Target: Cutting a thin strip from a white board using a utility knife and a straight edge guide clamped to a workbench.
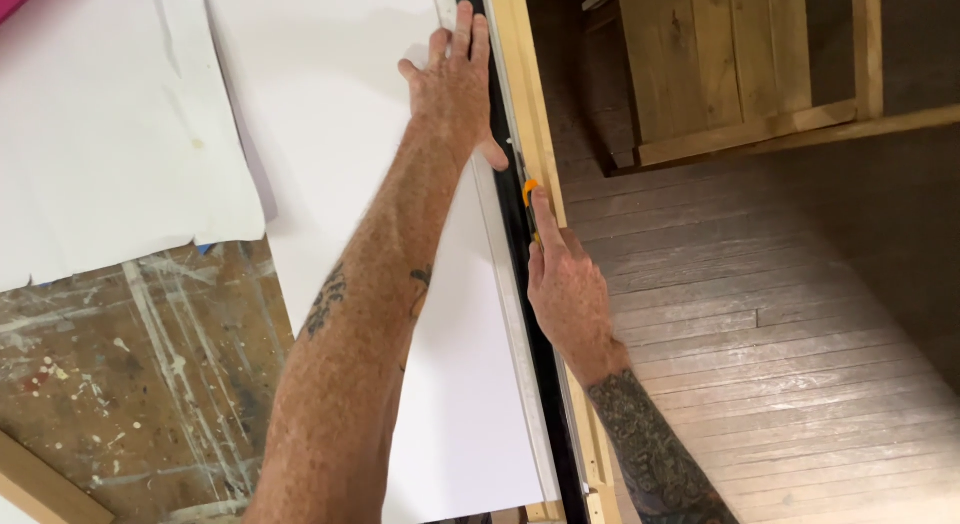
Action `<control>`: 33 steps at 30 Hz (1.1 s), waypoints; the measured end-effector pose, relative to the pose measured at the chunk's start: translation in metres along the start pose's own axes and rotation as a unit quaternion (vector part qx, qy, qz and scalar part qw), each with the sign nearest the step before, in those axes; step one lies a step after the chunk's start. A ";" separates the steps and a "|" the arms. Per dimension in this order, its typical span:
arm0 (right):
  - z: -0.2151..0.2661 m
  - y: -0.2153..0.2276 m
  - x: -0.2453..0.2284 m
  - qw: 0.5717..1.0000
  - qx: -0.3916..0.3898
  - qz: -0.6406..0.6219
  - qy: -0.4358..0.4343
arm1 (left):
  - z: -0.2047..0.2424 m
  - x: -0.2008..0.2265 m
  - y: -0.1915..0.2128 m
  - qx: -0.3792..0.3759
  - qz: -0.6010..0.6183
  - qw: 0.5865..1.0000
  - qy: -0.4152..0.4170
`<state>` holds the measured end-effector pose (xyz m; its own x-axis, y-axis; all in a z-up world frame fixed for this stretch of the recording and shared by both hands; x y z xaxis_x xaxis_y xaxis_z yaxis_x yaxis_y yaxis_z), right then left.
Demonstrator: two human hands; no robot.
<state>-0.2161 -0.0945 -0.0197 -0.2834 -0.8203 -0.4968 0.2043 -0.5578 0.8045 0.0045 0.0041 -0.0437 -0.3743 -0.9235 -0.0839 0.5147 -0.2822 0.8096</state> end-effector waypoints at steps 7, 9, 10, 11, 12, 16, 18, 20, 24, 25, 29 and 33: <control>0.040 -0.008 0.015 1.000 0.004 -0.019 -0.007 | 0.004 0.002 0.009 -0.017 -0.010 1.000 0.001; 0.053 -0.015 0.023 1.000 0.004 0.018 -0.003 | 0.007 0.003 0.014 -0.030 0.015 0.999 -0.002; 0.059 -0.015 0.025 1.000 0.005 0.017 -0.008 | 0.006 0.003 0.010 -0.031 0.012 0.999 -0.007; 0.065 -0.016 0.026 1.000 0.003 0.012 -0.007 | 0.003 0.002 0.007 -0.017 0.004 1.000 -0.005; 0.070 -0.017 0.027 1.000 0.002 0.007 -0.006 | 0.001 0.002 0.005 -0.003 -0.005 1.000 -0.003; 0.071 -0.022 0.026 1.000 0.025 0.019 -0.001 | -0.001 -0.001 0.002 0.004 0.002 1.000 -0.006; 0.075 -0.021 0.025 0.999 0.025 0.026 -0.002 | 0.007 0.000 -0.002 0.031 0.079 0.996 -0.017; 0.072 -0.021 0.025 0.999 0.025 0.022 -0.008 | 0.014 0.003 -0.017 0.088 0.133 0.986 -0.037; 0.074 -0.011 0.011 1.000 0.009 -0.006 -0.013 | 0.058 0.023 -0.059 0.197 0.254 0.943 -0.088; 0.072 -0.011 0.012 1.000 0.011 -0.004 -0.008 | 0.068 0.032 -0.067 0.201 0.256 0.942 -0.086; 0.073 -0.015 0.017 1.000 0.008 0.025 -0.008 | 0.111 0.054 -0.095 0.189 0.208 0.958 -0.064; 0.072 -0.017 0.024 1.000 0.017 0.020 0.000 | 0.122 0.060 -0.110 0.153 0.233 0.957 -0.083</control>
<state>-0.2937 -0.0955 -0.0222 -0.2759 -0.8420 -0.4637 0.1829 -0.5196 0.8346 -0.1686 0.0116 -0.0671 -0.2893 -0.8693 0.4008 0.4157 0.2630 0.8706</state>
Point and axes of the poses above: each hand's wrist, its own z-axis away from the middle knuckle, its own y-axis out of the back of the hand, x = y × z, the point moved 1 cm from there along -z, towards the middle knuckle, and after that the axes turned 2 degrees about x, right-handed, at the moved point
